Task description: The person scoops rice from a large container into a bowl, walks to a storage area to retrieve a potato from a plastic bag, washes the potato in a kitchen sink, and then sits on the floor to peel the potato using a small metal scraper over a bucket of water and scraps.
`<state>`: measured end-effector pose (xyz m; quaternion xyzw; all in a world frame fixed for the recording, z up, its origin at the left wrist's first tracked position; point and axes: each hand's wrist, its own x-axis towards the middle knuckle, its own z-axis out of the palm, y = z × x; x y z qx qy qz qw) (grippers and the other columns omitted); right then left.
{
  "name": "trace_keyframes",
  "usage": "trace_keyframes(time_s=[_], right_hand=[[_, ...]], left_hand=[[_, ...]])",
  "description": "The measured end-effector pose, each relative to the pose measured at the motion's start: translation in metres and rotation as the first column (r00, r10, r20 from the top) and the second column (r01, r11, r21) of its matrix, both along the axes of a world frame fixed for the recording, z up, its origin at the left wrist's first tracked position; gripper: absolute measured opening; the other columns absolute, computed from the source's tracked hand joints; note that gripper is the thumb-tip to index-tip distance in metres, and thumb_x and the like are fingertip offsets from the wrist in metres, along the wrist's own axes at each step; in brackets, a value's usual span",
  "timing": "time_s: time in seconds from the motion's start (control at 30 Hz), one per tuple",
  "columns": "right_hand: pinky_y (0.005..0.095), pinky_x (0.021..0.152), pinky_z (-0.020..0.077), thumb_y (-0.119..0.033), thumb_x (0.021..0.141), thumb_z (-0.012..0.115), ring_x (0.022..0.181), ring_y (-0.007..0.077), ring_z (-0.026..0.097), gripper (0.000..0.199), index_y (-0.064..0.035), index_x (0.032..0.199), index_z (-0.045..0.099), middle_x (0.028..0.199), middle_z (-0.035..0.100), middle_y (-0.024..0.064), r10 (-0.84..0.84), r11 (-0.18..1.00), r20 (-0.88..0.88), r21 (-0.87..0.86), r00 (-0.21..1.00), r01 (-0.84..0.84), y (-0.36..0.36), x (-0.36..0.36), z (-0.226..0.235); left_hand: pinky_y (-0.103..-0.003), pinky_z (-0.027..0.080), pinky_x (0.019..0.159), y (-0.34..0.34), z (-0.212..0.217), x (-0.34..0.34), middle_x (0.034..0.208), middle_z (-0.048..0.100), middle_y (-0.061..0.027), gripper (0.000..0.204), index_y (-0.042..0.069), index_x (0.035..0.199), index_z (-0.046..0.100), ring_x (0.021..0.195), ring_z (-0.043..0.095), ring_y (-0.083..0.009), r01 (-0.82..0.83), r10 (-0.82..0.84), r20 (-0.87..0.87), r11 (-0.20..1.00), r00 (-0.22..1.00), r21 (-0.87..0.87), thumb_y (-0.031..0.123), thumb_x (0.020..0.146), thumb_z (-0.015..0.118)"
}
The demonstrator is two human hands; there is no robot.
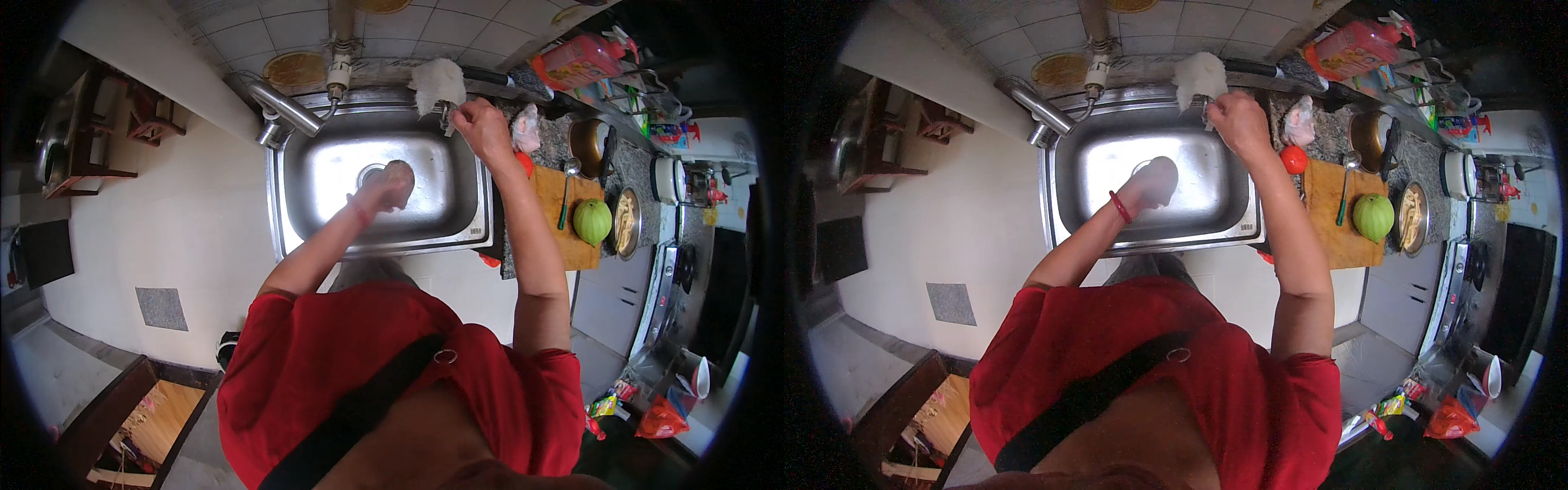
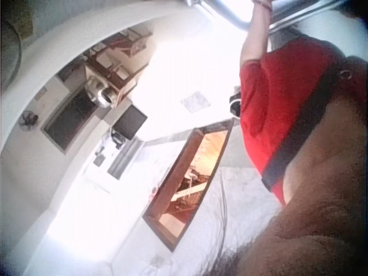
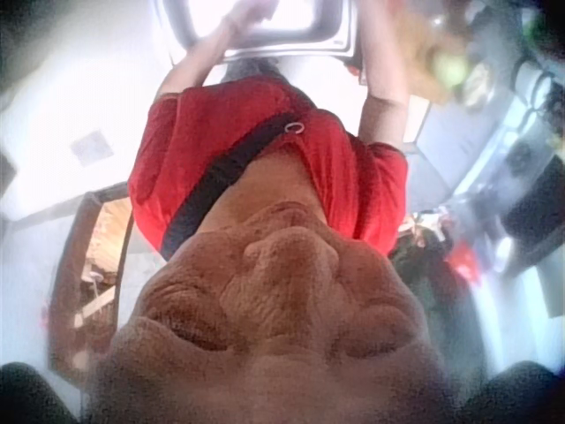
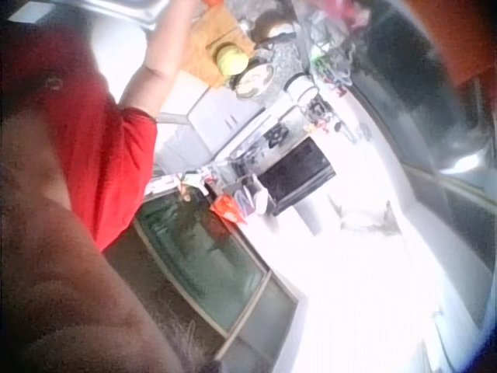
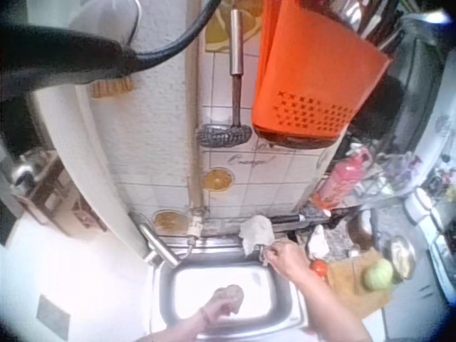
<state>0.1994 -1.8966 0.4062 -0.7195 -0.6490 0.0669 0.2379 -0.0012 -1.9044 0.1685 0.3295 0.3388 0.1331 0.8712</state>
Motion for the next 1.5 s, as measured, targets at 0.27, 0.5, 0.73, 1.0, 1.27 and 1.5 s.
trace_keyframes(time_s=[0.27,0.5,0.73,1.0,1.27,1.5], right_hand=[[0.0392,0.066,0.0428,-0.01,0.069,0.059,0.073,0.0319,0.052,0.009,-0.001,0.069,0.059,0.072,0.053,0.0151,0.114,0.982,0.224,0.122,0.968,-0.144,-0.008,0.02,-0.007],[0.0385,0.064,0.0416,-0.008,0.072,0.06,0.072,0.0321,0.051,0.008,-0.0008,0.075,0.059,0.071,0.05,0.0147,0.157,0.97,0.219,0.147,0.963,-0.192,0.0,0.025,-0.008],[0.0332,0.065,0.0424,-0.016,0.076,0.061,0.076,0.0246,0.055,0.016,-0.0014,0.083,0.061,0.077,0.055,0.0116,0.083,0.996,-0.154,0.054,0.985,-0.075,-0.003,0.041,-0.016],[0.0253,0.089,0.0375,-0.033,0.078,0.057,0.103,0.0192,0.049,0.055,-0.0018,0.121,0.043,0.113,0.052,0.0134,-0.221,0.97,-0.442,-0.195,0.869,0.148,-0.044,0.024,-0.179],[0.03,0.064,0.0486,-0.021,0.072,0.067,0.075,0.017,0.058,0.028,-0.0028,0.092,0.059,0.088,0.06,0.0073,-0.607,0.791,-0.786,-0.582,-0.119,-0.19,0.008,0.038,-0.177],[0.0351,0.053,0.0469,-0.022,0.074,0.06,0.061,0.0195,0.057,0.03,0.0069,0.079,0.059,0.074,0.059,0.013,-0.398,0.895,-0.879,-0.308,0.263,0.324,0.022,0.0,-0.188]], left_hand=[[-0.033,0.043,0.062,0.016,0.021,0.055,0.096,0.055,-0.0072,0.061,0.01,0.114,0.039,0.079,0.056,-0.02,0.004,0.015,0.132,0.989,0.991,-0.146,0.031,0.065,0.069],[-0.034,0.047,0.069,0.038,0.028,0.09,0.096,0.055,-0.0058,0.042,0.008,0.108,0.046,0.086,0.056,-0.0186,-0.153,0.178,0.147,0.974,0.973,-0.169,0.012,0.071,0.065],[-0.041,0.047,0.071,0.043,0.012,0.1,0.098,0.057,-0.0081,0.034,0.01,0.108,0.048,0.085,0.056,-0.024,-0.171,0.288,0.296,0.915,0.911,-0.365,0.02,0.077,0.059],[-0.038,0.045,0.069,0.045,0.003,0.121,0.094,0.059,-0.0063,0.045,0.01,0.1,0.056,0.08,0.056,-0.0226,-0.128,0.35,0.292,0.807,0.89,-0.576,0.05,0.08,0.048],[-0.034,0.047,0.041,0.031,0.041,0.107,0.077,0.059,-0.0058,0.042,0.015,0.097,0.053,0.057,0.059,-0.0211,-0.079,0.22,0.257,0.881,0.941,-0.467,0.053,0.079,0.043],[-0.035,0.049,0.046,0.033,-0.013,0.126,0.082,0.061,-0.011,0.049,0.009,0.098,0.054,0.062,0.061,-0.0255,-0.458,0.563,-0.11,0.757,0.819,0.467,0.052,0.076,0.049]])
